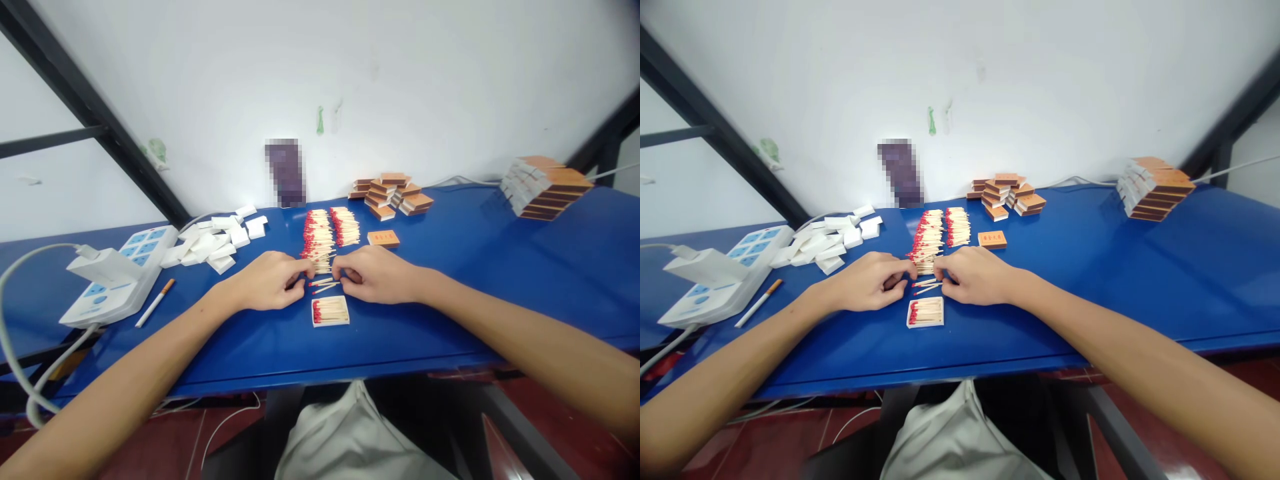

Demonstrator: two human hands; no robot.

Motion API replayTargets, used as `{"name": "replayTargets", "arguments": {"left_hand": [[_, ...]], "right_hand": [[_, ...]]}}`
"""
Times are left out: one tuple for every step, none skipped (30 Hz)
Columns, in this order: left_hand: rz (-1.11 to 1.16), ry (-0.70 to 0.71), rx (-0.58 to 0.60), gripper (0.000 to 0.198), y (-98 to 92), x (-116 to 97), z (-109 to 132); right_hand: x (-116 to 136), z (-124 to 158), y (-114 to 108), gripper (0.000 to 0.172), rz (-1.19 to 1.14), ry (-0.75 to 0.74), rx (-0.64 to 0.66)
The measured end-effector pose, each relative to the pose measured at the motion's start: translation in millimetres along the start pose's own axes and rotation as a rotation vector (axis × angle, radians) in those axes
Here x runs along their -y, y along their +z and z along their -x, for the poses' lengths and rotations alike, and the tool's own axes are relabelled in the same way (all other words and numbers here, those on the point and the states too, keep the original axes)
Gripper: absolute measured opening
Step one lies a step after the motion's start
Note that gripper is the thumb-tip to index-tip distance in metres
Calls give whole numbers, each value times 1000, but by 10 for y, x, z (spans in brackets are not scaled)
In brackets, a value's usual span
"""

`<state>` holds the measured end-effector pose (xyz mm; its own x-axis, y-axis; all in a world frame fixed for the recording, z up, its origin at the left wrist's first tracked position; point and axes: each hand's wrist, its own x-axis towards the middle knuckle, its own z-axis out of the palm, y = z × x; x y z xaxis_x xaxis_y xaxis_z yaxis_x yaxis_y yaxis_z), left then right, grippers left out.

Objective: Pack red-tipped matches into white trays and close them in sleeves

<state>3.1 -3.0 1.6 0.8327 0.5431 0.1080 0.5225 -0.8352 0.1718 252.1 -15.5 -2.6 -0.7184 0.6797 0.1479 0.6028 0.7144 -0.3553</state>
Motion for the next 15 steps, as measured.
{"name": "replayTargets", "arguments": {"left_hand": [[3,1,5,15,5,-5,-2],[4,4,7,15,12,-9,-5],[3,7,6,14,18,-12,-9],[1,10,4,14,24,-14,-13],[-2,13,0,14,28,-15,-16],[-5,15,-5,14,31,-16,-18],[-9,16,-10,14,33,-16,-19],[-10,20,-11,14,34,-15,-19],[-11,22,-11,15,34,-13,-18],[-10,25,-9,15,34,-11,-17],[-10,26,-6,15,35,-10,-17],[-9,26,-3,15,35,-9,-16],[-9,25,-2,15,35,-9,-16],[-9,24,-3,16,35,-11,-16],[-8,24,-5,17,33,-14,-16]], "right_hand": [[-1,-1,1,8,3,2,1],[-1,-2,3,8,4,2,1],[-2,-4,5,6,6,-1,1],[-2,-6,8,5,8,-4,-1],[-3,-9,11,5,10,-6,-3],[-5,-12,16,6,13,-7,-7],[-7,-16,21,7,15,-8,-11],[-10,-19,26,8,17,-7,-14],[-12,-22,32,9,18,-6,-17],[-14,-25,38,10,17,-2,-19],[-16,-26,43,10,17,2,-21],[-17,-27,47,10,17,6,-25],[-17,-27,51,11,16,7,-29],[-16,-26,53,11,16,6,-34],[-15,-23,54,11,17,2,-40]]}}
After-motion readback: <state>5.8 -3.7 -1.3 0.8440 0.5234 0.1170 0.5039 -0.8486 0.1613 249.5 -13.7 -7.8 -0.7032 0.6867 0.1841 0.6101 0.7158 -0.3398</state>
